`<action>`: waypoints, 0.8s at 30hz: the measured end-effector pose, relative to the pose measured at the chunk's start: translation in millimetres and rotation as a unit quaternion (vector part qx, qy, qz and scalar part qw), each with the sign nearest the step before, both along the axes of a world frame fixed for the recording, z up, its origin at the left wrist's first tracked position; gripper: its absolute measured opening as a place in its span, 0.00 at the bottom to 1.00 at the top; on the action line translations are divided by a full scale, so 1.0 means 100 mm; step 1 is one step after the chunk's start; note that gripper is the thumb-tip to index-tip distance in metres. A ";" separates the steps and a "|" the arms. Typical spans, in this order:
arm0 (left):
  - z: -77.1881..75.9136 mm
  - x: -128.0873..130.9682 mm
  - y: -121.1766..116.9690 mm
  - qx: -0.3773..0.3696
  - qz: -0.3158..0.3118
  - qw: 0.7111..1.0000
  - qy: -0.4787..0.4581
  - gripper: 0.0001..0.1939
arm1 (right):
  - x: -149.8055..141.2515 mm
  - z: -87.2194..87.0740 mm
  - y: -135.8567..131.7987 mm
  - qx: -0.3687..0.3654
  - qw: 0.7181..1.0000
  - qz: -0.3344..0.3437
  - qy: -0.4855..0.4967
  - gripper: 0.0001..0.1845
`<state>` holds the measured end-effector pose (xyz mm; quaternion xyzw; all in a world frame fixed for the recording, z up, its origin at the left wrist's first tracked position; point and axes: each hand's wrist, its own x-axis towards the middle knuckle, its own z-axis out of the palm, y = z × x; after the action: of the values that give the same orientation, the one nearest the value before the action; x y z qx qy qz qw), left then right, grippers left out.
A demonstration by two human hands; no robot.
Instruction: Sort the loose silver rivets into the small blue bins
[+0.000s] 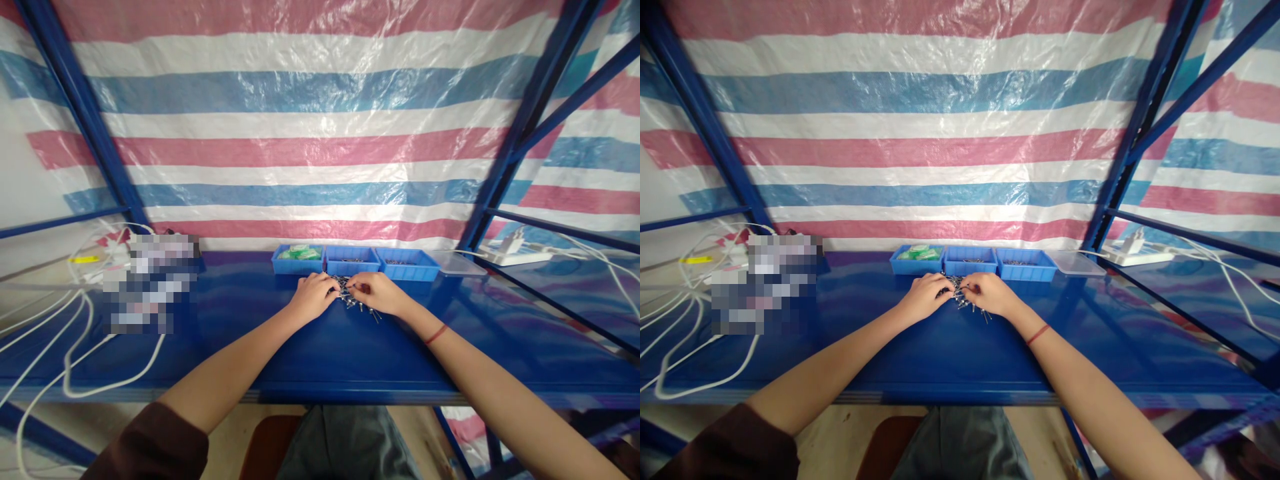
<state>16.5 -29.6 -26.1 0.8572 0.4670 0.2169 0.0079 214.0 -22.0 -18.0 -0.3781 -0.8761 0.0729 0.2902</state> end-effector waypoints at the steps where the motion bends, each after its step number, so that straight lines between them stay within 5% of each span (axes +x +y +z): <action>1: -0.01 0.00 0.01 -0.004 0.000 1.000 0.005 0.10 | 0.00 0.00 0.00 0.002 1.000 0.002 -0.001 0.10; 24: 0.02 -0.01 0.01 0.053 -0.069 0.993 0.081 0.13 | -0.02 0.02 -0.02 -0.007 1.000 0.016 -0.002 0.09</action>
<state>16.0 -28.2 -23.7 0.9014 0.3935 0.1703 -0.0604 212.3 -24.4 -15.8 -0.3666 -0.8820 0.0826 0.2843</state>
